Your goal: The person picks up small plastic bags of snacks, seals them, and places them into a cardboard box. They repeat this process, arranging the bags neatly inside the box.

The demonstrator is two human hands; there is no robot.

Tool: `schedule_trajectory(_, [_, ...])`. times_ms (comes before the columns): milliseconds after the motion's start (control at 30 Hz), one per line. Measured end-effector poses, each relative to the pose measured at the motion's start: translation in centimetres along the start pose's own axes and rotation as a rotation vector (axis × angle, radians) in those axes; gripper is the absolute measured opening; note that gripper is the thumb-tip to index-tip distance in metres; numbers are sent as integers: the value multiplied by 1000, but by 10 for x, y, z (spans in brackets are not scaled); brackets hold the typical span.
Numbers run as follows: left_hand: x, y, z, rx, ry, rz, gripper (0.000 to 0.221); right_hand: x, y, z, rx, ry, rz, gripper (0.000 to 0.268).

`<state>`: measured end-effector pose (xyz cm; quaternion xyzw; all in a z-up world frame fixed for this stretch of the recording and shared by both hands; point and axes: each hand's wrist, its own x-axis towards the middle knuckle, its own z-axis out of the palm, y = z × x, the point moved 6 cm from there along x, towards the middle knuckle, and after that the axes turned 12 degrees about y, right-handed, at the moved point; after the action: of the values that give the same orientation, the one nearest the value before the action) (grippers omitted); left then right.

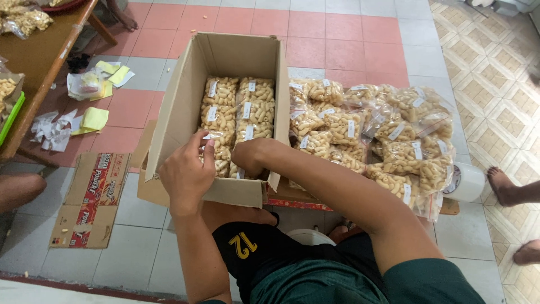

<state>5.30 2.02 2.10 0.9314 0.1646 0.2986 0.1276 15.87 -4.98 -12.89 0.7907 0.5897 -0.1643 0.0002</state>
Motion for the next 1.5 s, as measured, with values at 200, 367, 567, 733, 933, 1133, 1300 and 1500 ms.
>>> schedule_trajectory(200, [2,1,-2,-6,-9,-5,40,5,8,0,2,-1,17,29])
schedule_trajectory(367, [2,-3,1,2,-15,-16,41,4,8,1,-2,-11,25,28])
schedule_trajectory(567, [1,-7,4,5,-26,-30,41,11,9,5,-1,-37,14,28])
schedule_trajectory(733, [0,-9,4,-27,-51,-50,40,16,13,7,-11,-43,3,27])
schedule_trajectory(933, [1,-10,8,-18,-58,-57,38,21,14,14,-24,-55,-3,27])
schedule_trajectory(1133, [1,-12,11,-20,-70,-54,37,26,13,16,-19,-54,-2,26])
schedule_trajectory(1300, [0,-10,10,5,-49,-56,37,31,17,28,-23,-52,-9,24])
schedule_trajectory(1500, [-2,-3,-1,3,-43,-42,37,24,20,25,-25,-45,8,22])
